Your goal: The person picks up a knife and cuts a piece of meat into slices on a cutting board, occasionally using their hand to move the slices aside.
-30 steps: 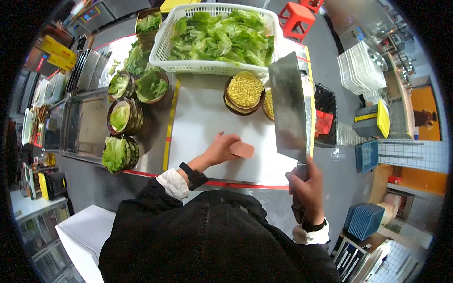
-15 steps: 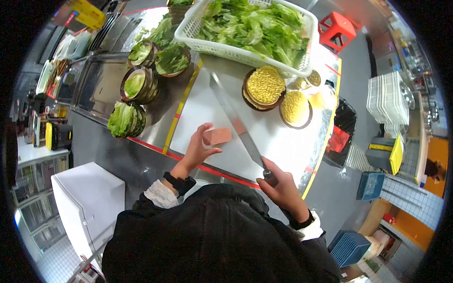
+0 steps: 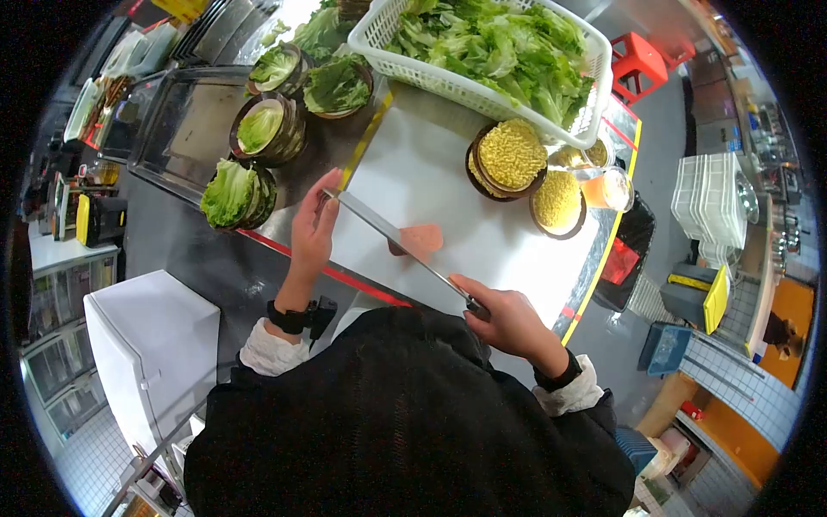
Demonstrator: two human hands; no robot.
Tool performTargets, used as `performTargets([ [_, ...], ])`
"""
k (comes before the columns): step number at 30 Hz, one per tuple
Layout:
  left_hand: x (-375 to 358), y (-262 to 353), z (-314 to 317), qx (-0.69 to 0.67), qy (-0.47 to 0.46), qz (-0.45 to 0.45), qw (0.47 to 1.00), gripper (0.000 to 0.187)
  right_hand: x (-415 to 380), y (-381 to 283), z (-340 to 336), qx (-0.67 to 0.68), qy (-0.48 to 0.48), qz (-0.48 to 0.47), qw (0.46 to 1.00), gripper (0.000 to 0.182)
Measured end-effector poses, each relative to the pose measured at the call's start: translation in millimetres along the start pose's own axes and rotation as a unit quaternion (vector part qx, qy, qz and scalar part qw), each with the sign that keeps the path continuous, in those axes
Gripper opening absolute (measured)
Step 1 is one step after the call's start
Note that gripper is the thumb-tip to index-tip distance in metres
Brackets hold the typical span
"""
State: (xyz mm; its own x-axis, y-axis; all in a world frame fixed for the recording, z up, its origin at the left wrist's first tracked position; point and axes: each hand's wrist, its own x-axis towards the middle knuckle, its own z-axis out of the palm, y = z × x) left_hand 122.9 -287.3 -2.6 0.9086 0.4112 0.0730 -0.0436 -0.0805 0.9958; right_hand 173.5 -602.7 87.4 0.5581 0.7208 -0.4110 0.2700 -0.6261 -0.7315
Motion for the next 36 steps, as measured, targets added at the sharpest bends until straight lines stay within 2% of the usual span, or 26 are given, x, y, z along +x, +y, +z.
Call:
performTargets([
  [2,3,-3,1,-0.039,-0.004,-0.012,0.999,0.041,4,-1,-2,0.005,-0.014,0.020,1.000,0.059],
  [12,7,-2,2,-0.010,-0.004,-0.028,1.000,0.038,11,7,-8,-0.005,-0.017,0.016,1.000,0.057],
  [17,7,-2,3,-0.006,0.005,-0.035,0.999,0.037,14,9,-9,-0.006,-0.039,0.052,0.998,0.041],
  [20,7,-2,2,0.020,0.004,-0.028,0.999,0.036,15,11,-10,-0.012,-0.037,0.050,0.998,0.038],
  [36,8,-6,2,0.019,0.005,-0.029,0.999,0.036,17,12,-11,-0.015,-0.036,0.049,0.998,0.038],
])
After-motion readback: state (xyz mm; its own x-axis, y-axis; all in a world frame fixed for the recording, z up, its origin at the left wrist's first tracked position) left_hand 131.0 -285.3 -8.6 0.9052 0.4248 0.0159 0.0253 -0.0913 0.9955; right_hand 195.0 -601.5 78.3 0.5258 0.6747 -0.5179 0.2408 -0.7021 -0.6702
